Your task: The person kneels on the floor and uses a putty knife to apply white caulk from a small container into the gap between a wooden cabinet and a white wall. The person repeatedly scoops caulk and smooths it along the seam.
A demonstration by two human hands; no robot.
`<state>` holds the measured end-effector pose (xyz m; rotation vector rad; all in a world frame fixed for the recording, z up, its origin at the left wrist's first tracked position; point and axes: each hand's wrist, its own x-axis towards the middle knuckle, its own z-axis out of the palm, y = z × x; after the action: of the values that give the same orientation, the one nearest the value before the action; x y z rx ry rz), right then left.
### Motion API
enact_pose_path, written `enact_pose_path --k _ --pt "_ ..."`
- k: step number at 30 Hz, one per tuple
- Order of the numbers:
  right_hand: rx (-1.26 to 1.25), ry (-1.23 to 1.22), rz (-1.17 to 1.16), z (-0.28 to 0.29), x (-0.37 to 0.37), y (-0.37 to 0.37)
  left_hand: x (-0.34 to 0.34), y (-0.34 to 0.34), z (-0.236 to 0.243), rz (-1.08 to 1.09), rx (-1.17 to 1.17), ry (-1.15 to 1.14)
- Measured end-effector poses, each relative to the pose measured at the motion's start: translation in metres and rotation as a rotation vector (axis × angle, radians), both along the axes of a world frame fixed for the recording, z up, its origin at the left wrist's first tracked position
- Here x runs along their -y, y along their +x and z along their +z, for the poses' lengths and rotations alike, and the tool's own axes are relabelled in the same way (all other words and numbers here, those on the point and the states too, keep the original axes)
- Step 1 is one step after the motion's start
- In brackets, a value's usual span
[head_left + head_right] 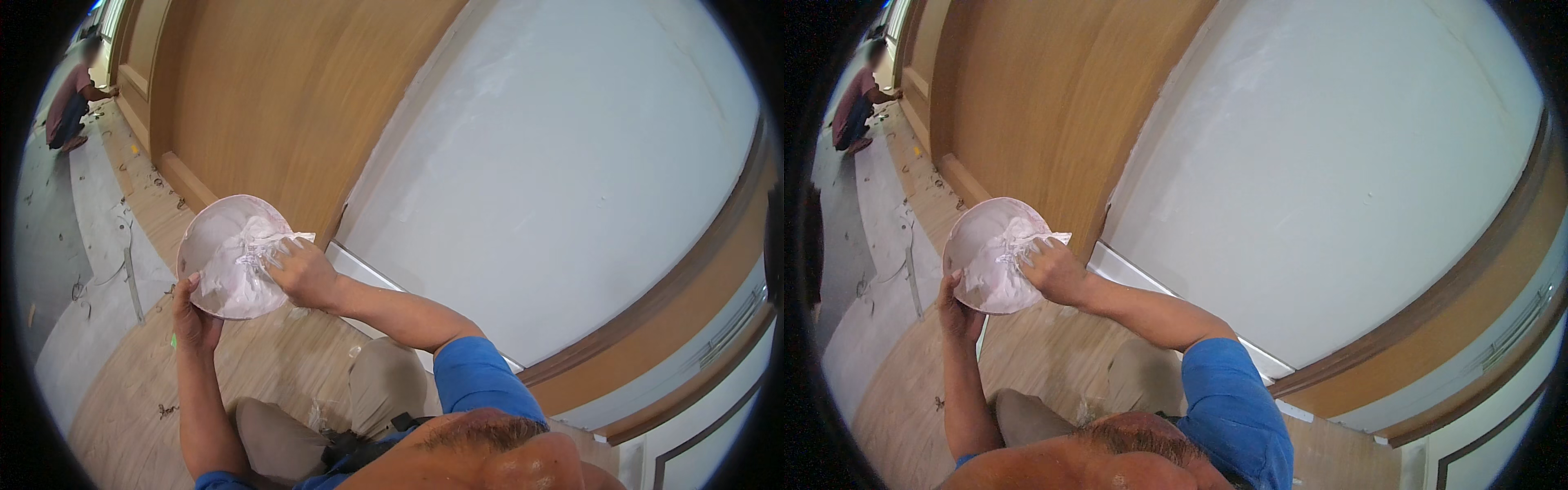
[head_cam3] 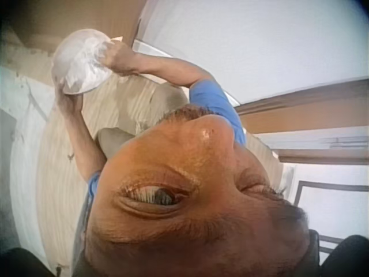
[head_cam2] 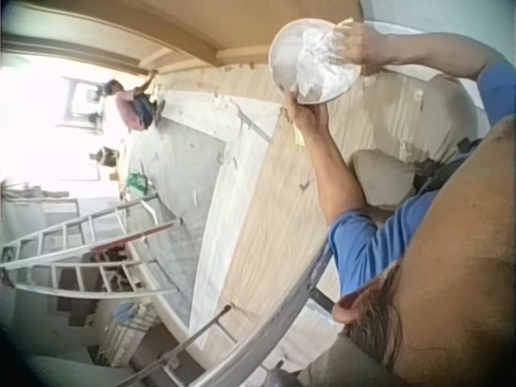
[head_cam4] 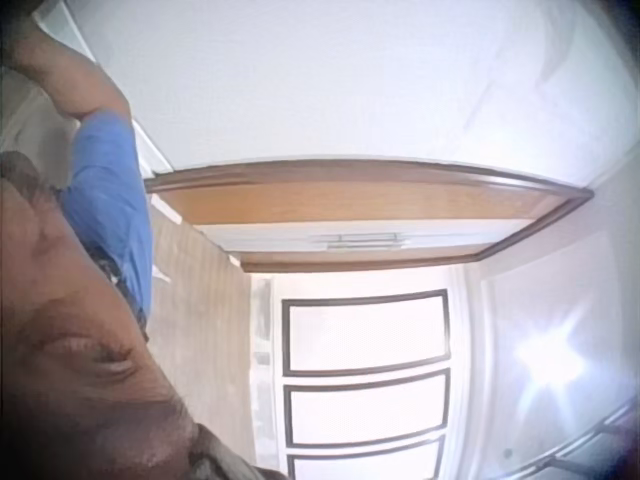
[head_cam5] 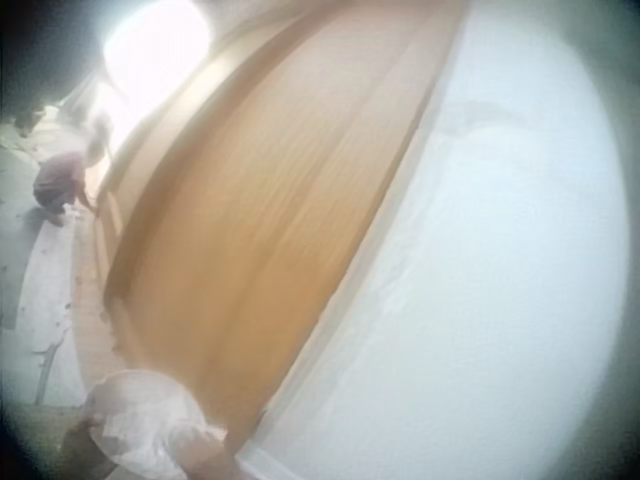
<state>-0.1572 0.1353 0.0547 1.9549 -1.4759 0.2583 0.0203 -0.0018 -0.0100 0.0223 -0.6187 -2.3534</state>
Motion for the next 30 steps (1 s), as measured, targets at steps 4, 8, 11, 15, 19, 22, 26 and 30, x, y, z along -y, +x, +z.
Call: enact_pose_path --k 4,8,11,15,19,22,26,30 --pt "-0.097 -0.039 0.055 -0.009 -0.006 -0.012 0.003 0.001 -0.004 -0.071 -0.011 -0.028" --pt "-0.127 -0.096 0.095 -0.011 -0.008 -0.016 -0.003 0.0 0.002 -0.08 0.024 -0.039" --pt "-0.146 -0.182 0.184 -0.014 -0.009 -0.021 -0.004 -0.003 -0.002 -0.125 0.037 0.011" --pt "-0.131 -0.2 0.21 -0.013 -0.023 -0.024 -0.004 -0.008 -0.009 -0.151 0.047 0.058" --pt "-0.101 -0.263 0.252 -0.011 -0.033 -0.023 -0.008 -0.016 -0.01 -0.163 0.024 0.096" --pt "-0.169 -0.28 0.209 -0.01 -0.038 -0.024 -0.004 -0.018 -0.014 -0.2 -0.046 0.121" --pt "-0.176 -0.335 0.205 -0.022 -0.049 -0.034 0.007 -0.017 -0.008 -0.228 -0.062 0.154" --pt "-0.084 -0.271 0.056 0.019 -0.063 -0.016 0.006 -0.022 0.01 -0.188 0.021 0.156"
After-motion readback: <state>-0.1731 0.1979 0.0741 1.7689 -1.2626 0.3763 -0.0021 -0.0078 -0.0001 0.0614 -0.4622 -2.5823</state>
